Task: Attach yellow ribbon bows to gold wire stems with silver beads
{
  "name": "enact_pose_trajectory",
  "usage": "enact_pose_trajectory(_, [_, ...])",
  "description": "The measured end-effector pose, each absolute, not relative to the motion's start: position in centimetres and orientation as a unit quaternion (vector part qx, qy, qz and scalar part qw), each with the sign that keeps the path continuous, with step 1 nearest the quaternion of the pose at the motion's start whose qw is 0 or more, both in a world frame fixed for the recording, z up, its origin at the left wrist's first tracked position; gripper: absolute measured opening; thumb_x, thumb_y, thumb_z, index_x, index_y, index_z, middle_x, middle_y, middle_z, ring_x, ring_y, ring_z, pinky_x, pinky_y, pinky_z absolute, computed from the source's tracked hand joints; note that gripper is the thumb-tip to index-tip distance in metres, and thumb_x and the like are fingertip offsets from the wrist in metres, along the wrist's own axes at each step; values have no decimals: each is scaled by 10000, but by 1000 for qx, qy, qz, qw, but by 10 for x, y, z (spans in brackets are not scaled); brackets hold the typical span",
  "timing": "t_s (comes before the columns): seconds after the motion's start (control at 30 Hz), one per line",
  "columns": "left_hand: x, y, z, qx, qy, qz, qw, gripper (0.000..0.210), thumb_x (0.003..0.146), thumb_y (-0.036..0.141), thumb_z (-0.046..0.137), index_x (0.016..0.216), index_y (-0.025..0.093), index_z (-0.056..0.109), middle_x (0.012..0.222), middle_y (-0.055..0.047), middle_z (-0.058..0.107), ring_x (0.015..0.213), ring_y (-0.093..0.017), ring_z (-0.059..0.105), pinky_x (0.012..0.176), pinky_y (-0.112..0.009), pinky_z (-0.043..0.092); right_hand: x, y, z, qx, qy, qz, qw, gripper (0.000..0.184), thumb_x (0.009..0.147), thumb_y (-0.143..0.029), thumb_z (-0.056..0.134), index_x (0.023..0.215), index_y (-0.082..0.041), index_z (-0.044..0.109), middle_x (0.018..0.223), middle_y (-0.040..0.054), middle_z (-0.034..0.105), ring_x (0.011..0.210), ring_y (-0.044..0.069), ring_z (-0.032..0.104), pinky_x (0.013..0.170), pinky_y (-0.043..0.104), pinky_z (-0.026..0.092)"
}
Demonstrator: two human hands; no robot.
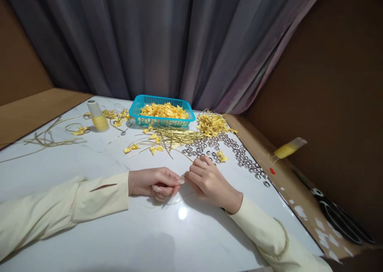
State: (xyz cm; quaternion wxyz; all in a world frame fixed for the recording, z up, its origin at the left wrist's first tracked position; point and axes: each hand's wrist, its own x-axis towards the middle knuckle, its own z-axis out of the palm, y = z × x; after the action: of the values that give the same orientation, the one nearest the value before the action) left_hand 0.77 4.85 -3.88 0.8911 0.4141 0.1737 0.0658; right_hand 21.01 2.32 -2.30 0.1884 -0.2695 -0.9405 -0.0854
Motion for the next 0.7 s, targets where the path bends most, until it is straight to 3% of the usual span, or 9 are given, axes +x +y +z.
enact_pose_trajectory(0.3, [7, 51, -45, 398, 202, 150, 882, 213, 853, 252, 555, 732, 89, 619, 357, 88, 303, 335, -42, 115, 366, -194, 114, 218, 25, -18, -280, -928, -127, 210, 304, 895, -149, 421, 606, -160, 514, 559, 9, 436, 625, 156, 330, 660, 316, 265])
enact_pose_trajectory(0.47, [7, 51, -43, 432, 214, 110, 869, 275, 865, 365, 557, 880, 99, 625, 380, 81, 358, 328, -46, 106, 336, -197, 80, 218, 22, -15, -269, -929, -132, 219, 299, 878, -123, 427, 591, -162, 501, 546, 5, 418, 610, 151, 316, 651, 310, 265])
enact_pose_trajectory(0.57, [8, 51, -43, 441, 215, 99, 866, 323, 868, 423, 546, 804, 113, 607, 375, 78, 363, 325, -44, 116, 334, -199, 81, 216, 21, -16, -247, -936, -144, 206, 277, 847, -105, 437, 586, -155, 513, 549, 16, 428, 612, 154, 314, 645, 310, 269])
enact_pose_trajectory(0.7, [9, 51, -42, 419, 234, 111, 870, 247, 831, 336, 612, 701, 132, 563, 347, 89, 338, 319, -37, 110, 337, -193, 88, 214, 21, -18, -244, -940, -153, 183, 274, 840, -97, 420, 592, -163, 517, 549, 20, 434, 613, 160, 314, 651, 312, 268])
